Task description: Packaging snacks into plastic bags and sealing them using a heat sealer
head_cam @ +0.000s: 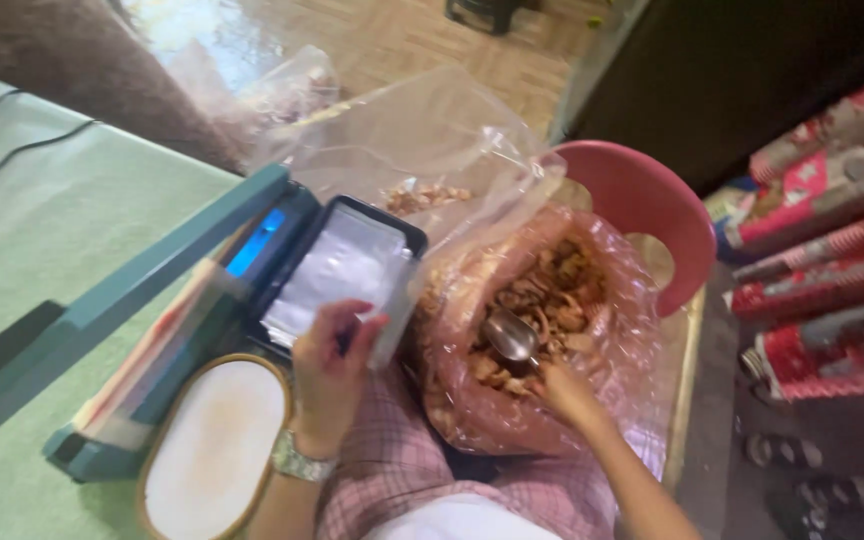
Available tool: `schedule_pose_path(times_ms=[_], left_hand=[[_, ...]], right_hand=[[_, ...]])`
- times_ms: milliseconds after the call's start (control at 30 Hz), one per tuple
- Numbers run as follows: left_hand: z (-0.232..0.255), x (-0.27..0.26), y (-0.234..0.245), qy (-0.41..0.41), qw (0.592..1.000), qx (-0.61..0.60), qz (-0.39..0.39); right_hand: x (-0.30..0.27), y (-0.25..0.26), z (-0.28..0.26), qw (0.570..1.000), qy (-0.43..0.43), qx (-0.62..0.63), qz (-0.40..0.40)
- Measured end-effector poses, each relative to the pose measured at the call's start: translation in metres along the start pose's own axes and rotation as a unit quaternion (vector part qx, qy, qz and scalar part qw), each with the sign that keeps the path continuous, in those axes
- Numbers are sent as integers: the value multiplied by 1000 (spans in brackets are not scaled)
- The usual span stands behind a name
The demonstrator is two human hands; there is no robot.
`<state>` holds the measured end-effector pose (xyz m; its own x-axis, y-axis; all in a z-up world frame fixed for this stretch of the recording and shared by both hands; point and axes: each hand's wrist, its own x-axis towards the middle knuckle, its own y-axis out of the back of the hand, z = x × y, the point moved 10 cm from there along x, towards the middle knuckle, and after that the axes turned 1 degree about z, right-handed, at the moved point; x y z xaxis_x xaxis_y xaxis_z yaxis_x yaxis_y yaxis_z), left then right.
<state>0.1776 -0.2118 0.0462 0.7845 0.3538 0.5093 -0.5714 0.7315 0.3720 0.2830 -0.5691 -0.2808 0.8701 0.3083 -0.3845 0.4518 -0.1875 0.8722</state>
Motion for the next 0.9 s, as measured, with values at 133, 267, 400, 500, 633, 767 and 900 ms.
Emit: schedule_pose_path(times_ms=[133, 267, 400, 500, 633, 767, 900], left_hand=[[-38, -74, -87, 201, 947, -249, -31], [-102, -164, -153, 317, 895, -311, -53], [-120, -172, -115, 307, 909, -276, -45], [-126, -156, -78, 307, 927, -216, -4], [-117, -144, -60, 281, 942, -180, 21], [-115, -150, -75, 278, 939, -196, 42], [-119, -157, -84, 302, 933, -194, 34]], right_hand=[[7, -3, -1, 992, -29, -110, 56], [-16, 15, -22, 982, -146, -94, -77], [-13, 44, -17, 994, -93, -57, -16], [-16, 100, -30, 993, -45, -78, 70], [7, 108, -32, 979, 12, -184, 81], [3, 109, -64, 983, 11, -161, 85], [10, 61, -61, 988, 39, -147, 17]])
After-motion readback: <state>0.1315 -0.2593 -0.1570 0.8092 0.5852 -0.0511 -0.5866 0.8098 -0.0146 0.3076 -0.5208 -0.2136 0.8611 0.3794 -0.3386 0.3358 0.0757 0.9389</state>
